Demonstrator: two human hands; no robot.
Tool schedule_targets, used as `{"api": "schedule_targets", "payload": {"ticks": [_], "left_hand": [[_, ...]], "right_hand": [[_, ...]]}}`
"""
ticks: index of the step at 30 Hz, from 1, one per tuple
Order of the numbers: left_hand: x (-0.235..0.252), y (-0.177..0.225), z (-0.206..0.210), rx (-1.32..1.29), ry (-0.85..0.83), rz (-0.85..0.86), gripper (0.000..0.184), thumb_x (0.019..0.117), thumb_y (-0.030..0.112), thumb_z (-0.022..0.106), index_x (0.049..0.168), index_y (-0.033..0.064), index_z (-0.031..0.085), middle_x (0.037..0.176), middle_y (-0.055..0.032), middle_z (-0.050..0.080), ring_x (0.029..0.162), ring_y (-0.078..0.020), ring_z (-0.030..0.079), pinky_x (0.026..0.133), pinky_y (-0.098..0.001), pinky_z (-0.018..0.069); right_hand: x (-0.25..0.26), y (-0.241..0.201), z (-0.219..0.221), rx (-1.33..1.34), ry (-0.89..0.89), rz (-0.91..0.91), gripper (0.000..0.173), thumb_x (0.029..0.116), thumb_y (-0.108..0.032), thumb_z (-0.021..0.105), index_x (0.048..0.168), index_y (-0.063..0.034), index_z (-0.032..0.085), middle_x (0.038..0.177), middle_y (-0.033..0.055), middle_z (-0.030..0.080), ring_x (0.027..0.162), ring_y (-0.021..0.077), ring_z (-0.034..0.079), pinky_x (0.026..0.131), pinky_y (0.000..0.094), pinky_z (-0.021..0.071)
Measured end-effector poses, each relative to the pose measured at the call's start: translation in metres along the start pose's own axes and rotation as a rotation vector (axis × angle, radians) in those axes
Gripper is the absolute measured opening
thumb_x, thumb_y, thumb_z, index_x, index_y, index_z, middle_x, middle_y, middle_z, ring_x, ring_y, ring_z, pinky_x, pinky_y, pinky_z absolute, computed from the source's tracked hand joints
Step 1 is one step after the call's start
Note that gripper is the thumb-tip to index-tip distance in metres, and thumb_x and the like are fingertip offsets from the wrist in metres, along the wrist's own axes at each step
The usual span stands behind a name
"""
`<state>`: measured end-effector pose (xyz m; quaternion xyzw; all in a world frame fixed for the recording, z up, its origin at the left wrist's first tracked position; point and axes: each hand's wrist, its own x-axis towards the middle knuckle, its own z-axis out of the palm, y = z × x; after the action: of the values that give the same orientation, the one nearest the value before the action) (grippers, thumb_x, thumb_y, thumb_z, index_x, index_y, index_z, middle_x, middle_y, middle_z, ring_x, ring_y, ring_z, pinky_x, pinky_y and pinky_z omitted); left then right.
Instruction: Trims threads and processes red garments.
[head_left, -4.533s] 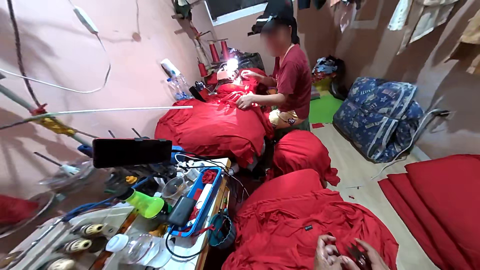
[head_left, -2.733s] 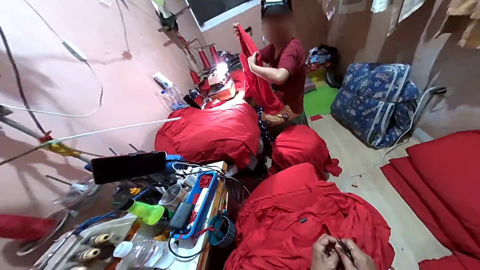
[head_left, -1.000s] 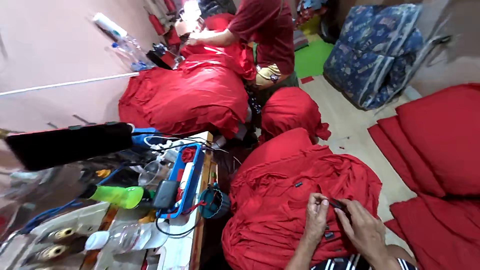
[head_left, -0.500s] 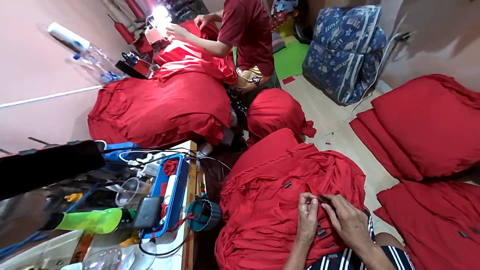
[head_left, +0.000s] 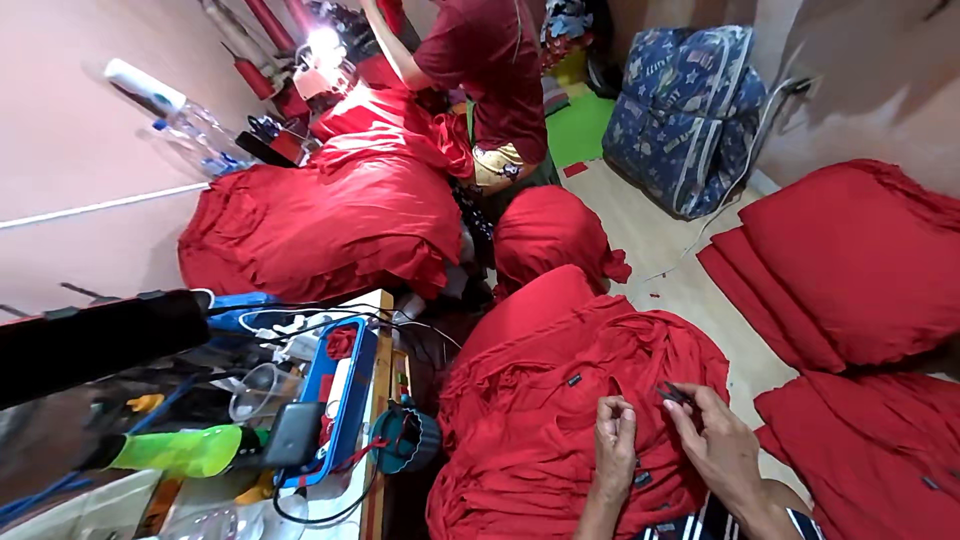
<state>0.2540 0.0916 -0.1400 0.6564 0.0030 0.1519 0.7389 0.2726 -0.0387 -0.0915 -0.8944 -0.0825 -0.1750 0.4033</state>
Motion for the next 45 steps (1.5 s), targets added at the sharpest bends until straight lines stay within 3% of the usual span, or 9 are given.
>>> {"api": "schedule_targets", "payload": {"ticks": [5, 10, 13, 17, 24, 32, 36, 40, 45], "left_hand": [[-0.008, 0.001, 0.007, 0.299, -0.023, 0.26, 0.025, 0.0971, 0.009, 0.049, 0.095, -0.012, 0.061, 0.109, -0.0265, 0.066, 0.116, -0.0256, 0.063, 0.1, -0.0333, 0.0494], [-0.015, 0.007, 0.015, 0.372, -0.012, 0.292, 0.037, 0.0986, 0.014, 0.049, 0.119, -0.0175, 0.054, 0.117, -0.0298, 0.066, 0.101, -0.0217, 0.07, 0.082, -0.0317, 0.0565], [-0.025, 0.015, 0.017, 0.495, -0.099, 0.326, 0.039, 0.0957, 0.013, 0.054, 0.12, -0.0181, 0.055, 0.109, -0.0277, 0.069, 0.089, -0.0255, 0.073, 0.078, -0.0367, 0.0593], [-0.036, 0.017, 0.027, 0.756, -0.153, 0.435, 0.028, 0.0882, 0.017, 0.061, 0.103, -0.0048, 0.07, 0.101, -0.0181, 0.074, 0.086, -0.0303, 0.072, 0.076, -0.0425, 0.0578], [-0.038, 0.016, 0.034, 0.933, -0.204, 0.465, 0.021, 0.0817, 0.023, 0.069, 0.088, 0.0044, 0.076, 0.083, -0.009, 0.075, 0.082, -0.0299, 0.071, 0.071, -0.044, 0.0554], [-0.043, 0.011, 0.034, 0.949, -0.244, 0.457, 0.027, 0.0773, 0.025, 0.075, 0.095, 0.0047, 0.078, 0.096, -0.0124, 0.076, 0.092, -0.0331, 0.071, 0.074, -0.0462, 0.0551], [-0.041, 0.01, 0.032, 0.899, -0.226, 0.461, 0.021, 0.0801, 0.018, 0.069, 0.091, 0.001, 0.075, 0.088, -0.013, 0.074, 0.085, -0.0329, 0.07, 0.073, -0.0456, 0.0554], [-0.044, 0.013, 0.019, 0.867, -0.15, 0.491, 0.028, 0.0857, 0.006, 0.062, 0.11, -0.0015, 0.072, 0.109, -0.0132, 0.076, 0.09, -0.0273, 0.073, 0.081, -0.0419, 0.0562], [-0.047, 0.016, -0.002, 0.982, -0.04, 0.41, 0.02, 0.0844, 0.006, 0.067, 0.102, 0.0011, 0.076, 0.089, -0.0108, 0.075, 0.081, -0.0279, 0.072, 0.073, -0.0432, 0.0569]], "right_hand": [[0.029, -0.006, -0.014, 0.075, -0.138, 0.035, 0.044, 0.0893, -0.028, 0.065, 0.119, 0.0047, 0.067, 0.097, 0.0215, 0.07, 0.079, 0.0369, 0.068, 0.067, 0.0572, 0.0527], [0.05, -0.021, -0.016, 0.061, -0.461, 0.139, 0.029, 0.0919, -0.019, 0.071, 0.109, 0.0051, 0.07, 0.092, 0.0232, 0.07, 0.086, 0.0413, 0.069, 0.077, 0.0626, 0.051], [0.06, -0.018, -0.013, 0.026, -0.501, 0.249, 0.033, 0.098, -0.023, 0.068, 0.106, 0.0087, 0.068, 0.087, 0.0257, 0.067, 0.083, 0.0419, 0.066, 0.077, 0.0615, 0.0492], [0.081, -0.034, -0.021, -0.27, -0.747, 0.342, 0.048, 0.0975, -0.037, 0.07, 0.117, 0.0069, 0.066, 0.114, 0.03, 0.066, 0.11, 0.0474, 0.063, 0.091, 0.0649, 0.0464], [0.081, -0.066, -0.009, -0.648, -0.974, 0.28, 0.042, 0.0948, -0.015, 0.069, 0.126, 0.0109, 0.059, 0.138, 0.0319, 0.053, 0.116, 0.0482, 0.061, 0.091, 0.0592, 0.0509], [0.067, -0.07, -0.015, -0.67, -0.965, 0.2, 0.037, 0.0949, -0.003, 0.062, 0.129, 0.0119, 0.058, 0.144, 0.0302, 0.048, 0.12, 0.0469, 0.059, 0.089, 0.0558, 0.0525], [0.065, -0.05, -0.019, -0.495, -0.809, 0.148, 0.025, 0.0993, -0.005, 0.056, 0.118, 0.0096, 0.063, 0.128, 0.0302, 0.06, 0.107, 0.0481, 0.065, 0.084, 0.0607, 0.0524], [0.058, -0.012, -0.026, -0.152, -0.575, 0.237, 0.022, 0.0971, -0.007, 0.061, 0.109, 0.0096, 0.068, 0.113, 0.0307, 0.065, 0.105, 0.0487, 0.064, 0.087, 0.0654, 0.048], [0.041, 0.011, -0.021, 0.101, -0.394, 0.289, 0.02, 0.0969, -0.007, 0.064, 0.1, 0.0117, 0.069, 0.096, 0.0285, 0.067, 0.091, 0.0404, 0.066, 0.084, 0.0577, 0.0483]]}}
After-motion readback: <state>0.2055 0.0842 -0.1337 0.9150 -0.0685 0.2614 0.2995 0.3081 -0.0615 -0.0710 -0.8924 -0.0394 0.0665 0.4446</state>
